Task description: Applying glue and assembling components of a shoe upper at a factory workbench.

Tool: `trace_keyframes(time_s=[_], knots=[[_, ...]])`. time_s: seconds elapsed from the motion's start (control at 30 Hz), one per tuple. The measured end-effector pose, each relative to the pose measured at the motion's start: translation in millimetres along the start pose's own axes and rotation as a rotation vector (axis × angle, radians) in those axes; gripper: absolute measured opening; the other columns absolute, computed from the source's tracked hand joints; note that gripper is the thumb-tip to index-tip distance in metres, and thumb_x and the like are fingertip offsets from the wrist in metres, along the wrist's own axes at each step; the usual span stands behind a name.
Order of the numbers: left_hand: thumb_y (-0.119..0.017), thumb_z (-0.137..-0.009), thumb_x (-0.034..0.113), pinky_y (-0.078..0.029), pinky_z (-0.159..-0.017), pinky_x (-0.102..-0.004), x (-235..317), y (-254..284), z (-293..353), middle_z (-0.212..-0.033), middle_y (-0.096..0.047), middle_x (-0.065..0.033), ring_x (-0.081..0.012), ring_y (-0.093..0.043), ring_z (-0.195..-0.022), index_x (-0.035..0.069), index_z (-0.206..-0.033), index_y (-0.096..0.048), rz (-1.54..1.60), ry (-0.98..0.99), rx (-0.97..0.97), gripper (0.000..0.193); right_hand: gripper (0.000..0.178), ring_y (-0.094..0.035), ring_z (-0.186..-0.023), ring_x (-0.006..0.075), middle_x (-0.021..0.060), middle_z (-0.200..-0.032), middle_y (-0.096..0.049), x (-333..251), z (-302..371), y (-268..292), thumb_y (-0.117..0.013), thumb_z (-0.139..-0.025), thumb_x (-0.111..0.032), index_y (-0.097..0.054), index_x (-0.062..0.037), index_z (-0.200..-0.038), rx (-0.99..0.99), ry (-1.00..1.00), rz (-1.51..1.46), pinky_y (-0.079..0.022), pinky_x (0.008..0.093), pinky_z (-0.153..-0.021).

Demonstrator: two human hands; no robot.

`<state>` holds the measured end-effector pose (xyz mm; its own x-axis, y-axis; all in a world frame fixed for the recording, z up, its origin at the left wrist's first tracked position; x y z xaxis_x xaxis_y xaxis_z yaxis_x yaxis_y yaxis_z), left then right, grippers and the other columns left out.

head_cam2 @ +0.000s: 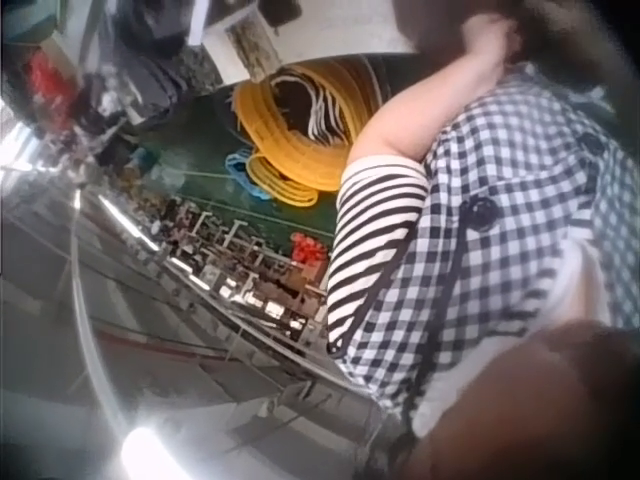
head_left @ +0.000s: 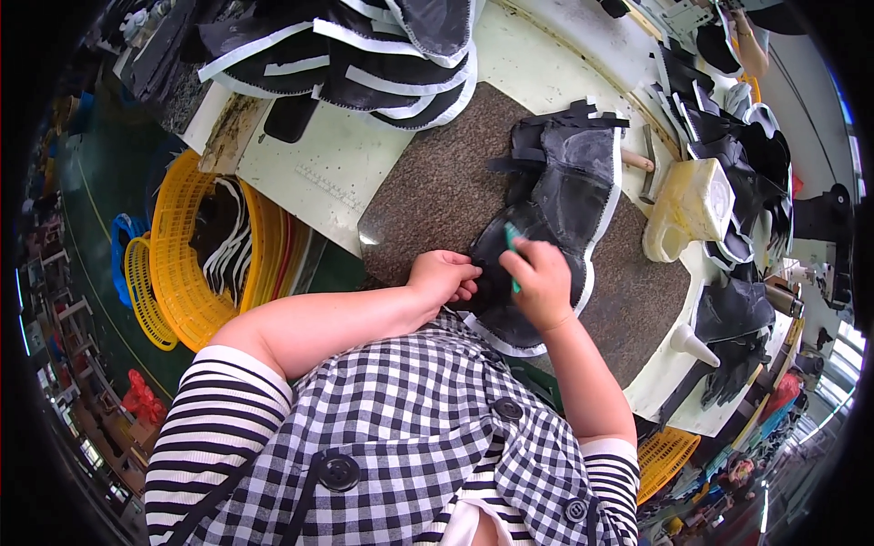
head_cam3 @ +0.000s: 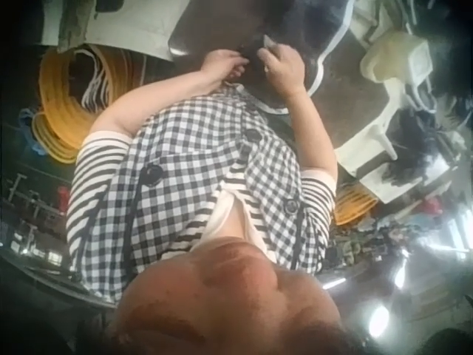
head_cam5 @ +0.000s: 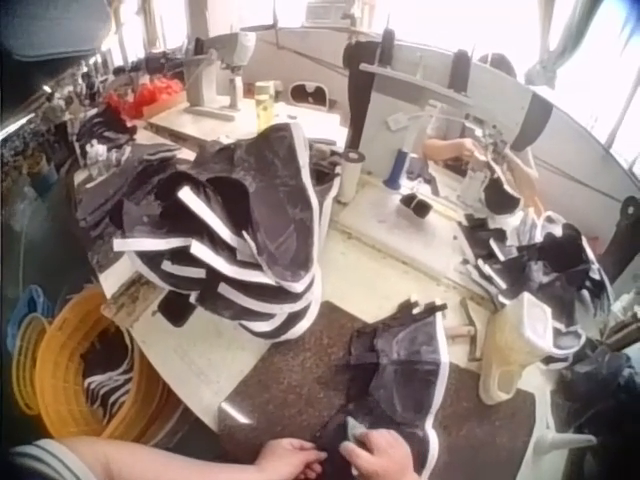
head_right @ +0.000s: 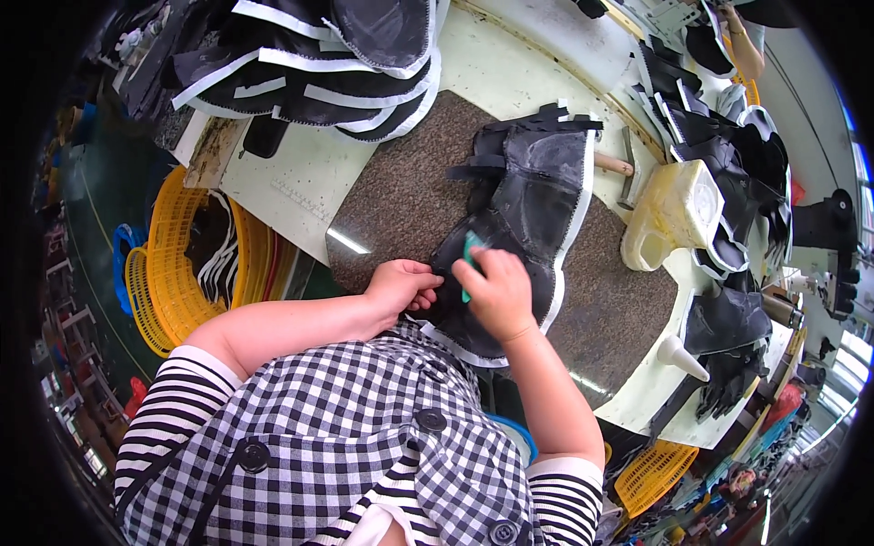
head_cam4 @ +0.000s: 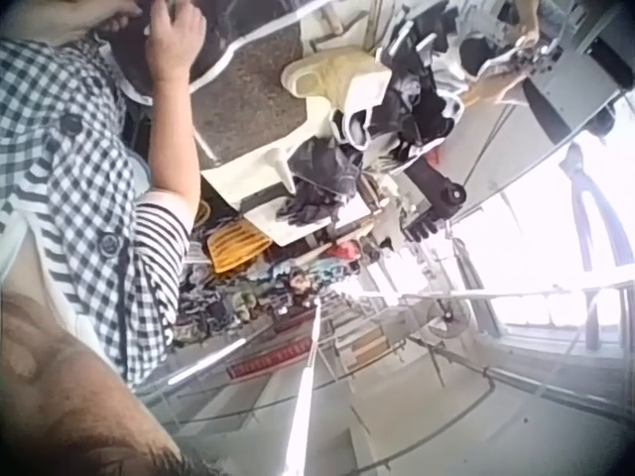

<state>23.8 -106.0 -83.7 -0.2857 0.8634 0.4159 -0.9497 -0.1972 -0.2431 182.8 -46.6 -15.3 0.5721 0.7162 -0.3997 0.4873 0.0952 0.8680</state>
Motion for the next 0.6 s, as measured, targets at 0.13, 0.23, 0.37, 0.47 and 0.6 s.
trace_keyframes(time_s=[0.13,0.23,0.37,0.47,0.6], knots=[[-0.069,-0.086,0.014,-0.044,-0.051,-0.0215,4.4,1.2,4.9,-0.071,-0.065,-0.0046,-0.0099,-0.06,-0.057,0.003,-0.104,-0.061,-0.024,0.016,-0.007,0.023,0.024,-0.063,-0.076,0.0332,0.0133,-0.085,-0.065,32.1,-8.1,19.4,-0.057,-0.075,0.012,-0.061,-0.003,-0.093,0.485,-0.281,-0.305,-0.053,0.0382,-0.068],[-0.069,-0.086,0.015,-0.044,-0.051,-0.0215,5.2,2.7,5.1,-0.07,-0.065,-0.0046,-0.01,-0.06,-0.056,0.002,-0.099,-0.062,-0.038,0.021,0.0,0.02,0.03,-0.064,-0.082,0.0323,0.0137,-0.091,-0.066,51.0,-13.1,19.2,-0.057,-0.072,0.012,-0.061,-0.005,-0.097,0.28,-0.238,-0.229,-0.053,0.0372,-0.072],[-0.07,-0.085,0.014,-0.046,-0.053,-0.0221,21.0,5.2,11.3,-0.072,-0.066,-0.0052,-0.0104,-0.06,-0.057,0.002,-0.089,-0.063,-0.118,0.022,-0.052,0.014,0.024,-0.065,-0.077,0.0294,0.0132,-0.091,-0.066,51.0,-0.3,26.2,-0.058,-0.08,0.01,-0.061,-0.0051,-0.098,0.234,-0.202,-0.143,-0.053,0.0345,-0.069],[-0.071,-0.084,0.013,-0.05,-0.059,-0.0269,35.8,21.4,9.0,-0.074,-0.065,-0.0056,-0.0124,-0.062,-0.062,0.002,-0.086,-0.061,-0.417,-0.298,0.045,0.015,0.024,-0.065,-0.081,0.0291,0.0122,-0.09,-0.065,47.9,5.0,36.4,-0.059,-0.079,0.009,-0.061,-0.0055,-0.097,0.337,-0.359,-0.224,-0.053,0.0344,-0.073],[-0.067,-0.086,0.017,-0.049,-0.075,-0.0333,110.3,-5.1,-2.6,-0.092,-0.061,-0.0099,-0.0205,-0.061,-0.082,0.002,-0.098,-0.061,-0.644,-0.912,0.149,0.021,0.012,-0.062,-0.087,0.0186,0.0091,-0.095,-0.064,65.4,3.6,44.9,-0.06,-0.09,0.001,-0.06,-0.0029,-0.101,0.604,-0.511,-0.346,-0.049,0.0283,-0.078]])
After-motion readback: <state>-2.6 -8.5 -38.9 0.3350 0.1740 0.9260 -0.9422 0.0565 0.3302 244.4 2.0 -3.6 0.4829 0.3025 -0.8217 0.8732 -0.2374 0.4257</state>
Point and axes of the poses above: each hand's wrist, its own z-axis away from the middle knuckle, its own y-axis out of the back of the hand, x = y × z, the point moved 3 cm from there along -z, towards the middle knuckle
